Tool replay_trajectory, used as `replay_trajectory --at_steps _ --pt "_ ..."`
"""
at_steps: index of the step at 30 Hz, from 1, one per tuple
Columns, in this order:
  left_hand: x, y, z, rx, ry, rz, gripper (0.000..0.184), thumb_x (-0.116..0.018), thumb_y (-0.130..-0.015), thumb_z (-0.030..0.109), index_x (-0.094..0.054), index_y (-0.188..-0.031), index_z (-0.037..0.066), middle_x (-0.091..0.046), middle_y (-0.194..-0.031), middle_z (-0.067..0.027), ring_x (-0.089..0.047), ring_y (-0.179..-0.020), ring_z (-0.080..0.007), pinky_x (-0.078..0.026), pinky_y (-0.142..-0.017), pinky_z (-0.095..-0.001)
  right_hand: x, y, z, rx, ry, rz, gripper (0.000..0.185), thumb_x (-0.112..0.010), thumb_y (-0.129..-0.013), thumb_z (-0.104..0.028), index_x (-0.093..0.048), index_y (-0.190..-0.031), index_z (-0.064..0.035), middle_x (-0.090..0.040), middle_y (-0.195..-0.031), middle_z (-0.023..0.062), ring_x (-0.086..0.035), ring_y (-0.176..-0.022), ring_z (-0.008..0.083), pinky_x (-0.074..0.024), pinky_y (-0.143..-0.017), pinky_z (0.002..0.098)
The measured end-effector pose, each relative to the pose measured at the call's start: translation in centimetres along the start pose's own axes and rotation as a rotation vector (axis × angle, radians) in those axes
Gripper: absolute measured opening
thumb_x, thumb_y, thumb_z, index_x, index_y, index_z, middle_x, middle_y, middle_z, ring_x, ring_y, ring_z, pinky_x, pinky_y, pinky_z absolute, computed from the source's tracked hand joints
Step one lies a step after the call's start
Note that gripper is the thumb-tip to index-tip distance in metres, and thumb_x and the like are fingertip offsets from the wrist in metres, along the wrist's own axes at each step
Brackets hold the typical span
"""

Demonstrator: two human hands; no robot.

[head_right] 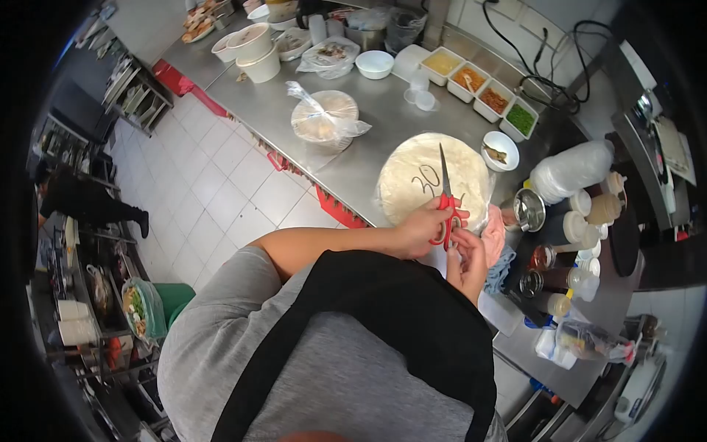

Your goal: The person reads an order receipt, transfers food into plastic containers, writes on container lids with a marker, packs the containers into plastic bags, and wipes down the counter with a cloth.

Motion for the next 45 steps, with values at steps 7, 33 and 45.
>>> replay_trajectory --at_steps 7,33,45 --pt "3.6 2.6 3.9 -0.288 -0.429 -0.278 0.048 -0.041 -0.097 0.021 -0.026 -0.14 0.005 -0.048 -0.125 -0.0089 -0.047 -0.11 -0.0158 -0.038 -0.093 -0.0294 -5.8 -4.2 2.8 -0.265 -0.417 -0.052 0.04 -0.06 -0.081 0.004 -0.042 -0.116 -0.0001 -0.06 -0.096 0.0104 -0.059 -0.085 0.0134 -0.0459 -0.073 0.0235" --pt "20.6 0.9 29.4 -0.274 -1.557 0.441 0.035 -0.071 -0.076 0.029 -0.065 -0.098 0.003 -0.066 -0.069 -0.0102 -0.063 -0.058 -0.0149 -0.05 -0.057 -0.0326 -13.3 -8.0 0.9 -0.185 0.197 -0.308 0.057 -0.073 -0.07 -0.014 -0.047 -0.12 -0.0031 -0.062 -0.103 0.0102 -0.059 -0.09 0.0166 -0.046 -0.078 0.0275" --pt "17.5 1.6 31.5 -0.529 -1.832 0.281 0.017 -0.072 -0.068 0.008 -0.068 -0.084 0.006 -0.066 -0.074 -0.0117 -0.064 -0.065 -0.0203 -0.05 -0.063 -0.0334 -23.5 -17.8 -6.6 0.104 0.899 -0.494 0.054 -0.067 -0.061 -0.039 -0.061 -0.104 -0.0061 -0.064 -0.095 0.0159 -0.062 -0.089 0.0325 -0.0485 -0.077 0.0411"
Point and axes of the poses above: each hand's wrist, its own y-axis away from the middle knuckle, its own x-axis out of the back of the hand, z = x × y, the point moved 1 cm from there along -y, towards the middle knuckle
